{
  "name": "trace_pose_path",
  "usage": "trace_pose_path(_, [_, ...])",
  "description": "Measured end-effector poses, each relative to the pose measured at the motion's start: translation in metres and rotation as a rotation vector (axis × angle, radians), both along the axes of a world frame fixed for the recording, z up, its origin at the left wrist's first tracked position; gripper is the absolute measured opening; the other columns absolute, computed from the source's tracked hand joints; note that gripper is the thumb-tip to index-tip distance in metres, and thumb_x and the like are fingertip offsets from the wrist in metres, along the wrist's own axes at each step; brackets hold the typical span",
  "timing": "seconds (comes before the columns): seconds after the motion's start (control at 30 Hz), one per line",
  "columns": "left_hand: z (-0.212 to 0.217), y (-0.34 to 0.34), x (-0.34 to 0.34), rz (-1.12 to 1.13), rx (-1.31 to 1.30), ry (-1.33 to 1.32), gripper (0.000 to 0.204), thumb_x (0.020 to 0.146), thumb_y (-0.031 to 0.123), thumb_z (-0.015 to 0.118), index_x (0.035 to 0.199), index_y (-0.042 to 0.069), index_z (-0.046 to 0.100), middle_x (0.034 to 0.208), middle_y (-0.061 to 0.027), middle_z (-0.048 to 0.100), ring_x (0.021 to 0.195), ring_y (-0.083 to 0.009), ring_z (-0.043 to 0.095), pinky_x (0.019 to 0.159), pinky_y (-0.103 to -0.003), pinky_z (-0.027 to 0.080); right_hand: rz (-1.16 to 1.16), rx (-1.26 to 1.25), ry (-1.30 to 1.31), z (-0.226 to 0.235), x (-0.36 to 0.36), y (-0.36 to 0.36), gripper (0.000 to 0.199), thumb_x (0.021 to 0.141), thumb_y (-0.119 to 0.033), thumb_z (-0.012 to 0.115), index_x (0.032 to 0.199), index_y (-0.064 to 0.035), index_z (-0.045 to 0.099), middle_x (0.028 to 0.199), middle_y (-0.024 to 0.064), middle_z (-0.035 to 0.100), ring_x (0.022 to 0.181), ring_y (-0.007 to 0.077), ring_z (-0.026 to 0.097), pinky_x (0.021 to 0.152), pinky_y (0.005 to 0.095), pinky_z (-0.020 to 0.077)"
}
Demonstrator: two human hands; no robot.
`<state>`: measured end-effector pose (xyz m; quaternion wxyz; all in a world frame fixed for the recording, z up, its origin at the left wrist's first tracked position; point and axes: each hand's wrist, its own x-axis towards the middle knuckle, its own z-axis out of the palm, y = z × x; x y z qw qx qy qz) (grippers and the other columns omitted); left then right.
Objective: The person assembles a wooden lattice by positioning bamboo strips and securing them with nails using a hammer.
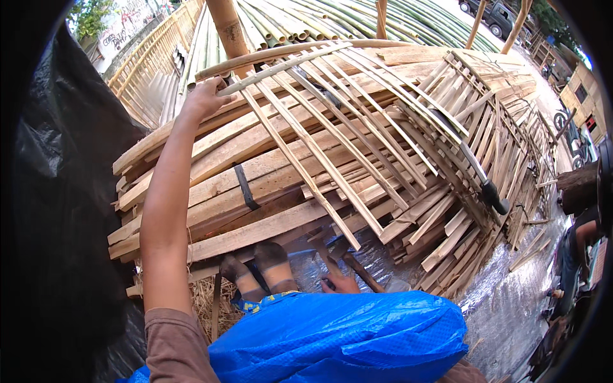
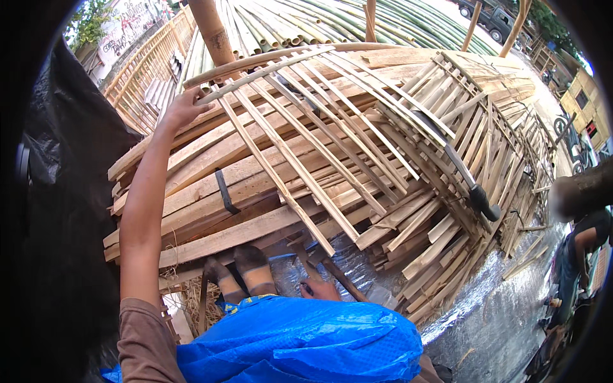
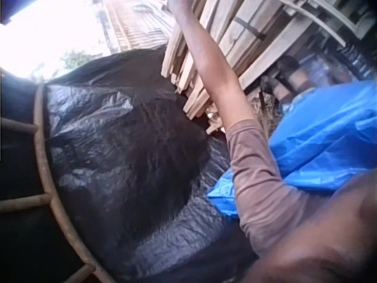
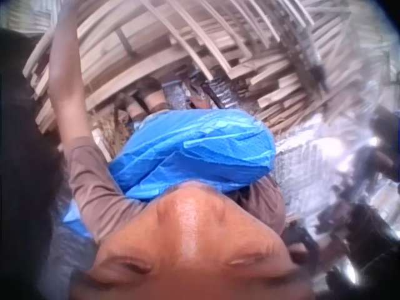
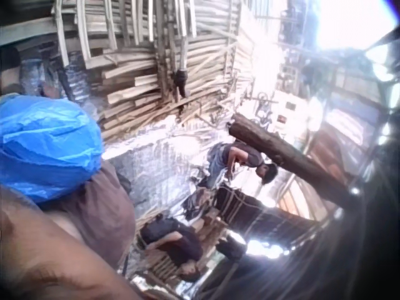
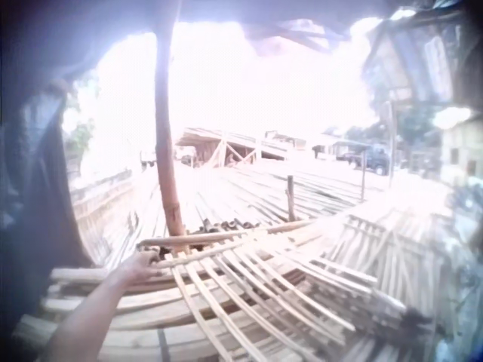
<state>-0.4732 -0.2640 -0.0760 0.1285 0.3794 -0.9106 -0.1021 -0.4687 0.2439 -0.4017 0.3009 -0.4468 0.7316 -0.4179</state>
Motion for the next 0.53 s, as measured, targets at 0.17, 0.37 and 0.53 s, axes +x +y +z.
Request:
trace_pose_path(0.17, [-0.003, 0.010, -0.009, 0.176, -0.238, 0.036, 0.037, 0.088, 0.039, 0.070, 0.114, 0.013, 0.063, 0.108, -0.0141, 0.071, 0.105, -0.0334, 0.066, 0.091, -0.045, 0.050, 0.024, 0.014, -0.029, 0.000, 0.000, -0.001, 0.029, 0.089, -0.029, 0.068, 0.110, -0.0100, 0.067, 0.079, 0.0155, 0.071, 0.072, 0.0311, 0.072, 0.064, 0.0409, 0.0562])
trace_pose_path(0.37, [0.010, 0.001, -0.035, 0.186, -0.282, 0.122, 0.042, 0.088, 0.036, 0.071, 0.122, 0.014, 0.059, 0.115, -0.0136, 0.068, 0.107, -0.0356, 0.064, 0.091, -0.046, 0.052, 0.021, -0.007, -0.025, 0.003, -0.001, -0.003, 0.031, 0.089, -0.030, 0.068, 0.113, -0.0106, 0.067, 0.081, 0.0167, 0.070, 0.073, 0.0312, 0.072, 0.064, 0.0410, 0.0562])
trace_pose_path(0.53, [-0.046, 0.008, -0.027, 0.181, -0.467, 0.098, 0.061, 0.082, 0.030, 0.077, 0.136, 0.020, 0.051, 0.144, -0.0072, 0.045, 0.132, -0.0299, 0.045, 0.105, -0.048, 0.043, 0.025, -0.036, 0.007, -0.031, 0.012, 0.038, 0.034, 0.086, -0.025, 0.073, 0.116, -0.0093, 0.068, 0.075, 0.0125, 0.070, 0.061, 0.0178, 0.068, 0.057, 0.0321, 0.0541])
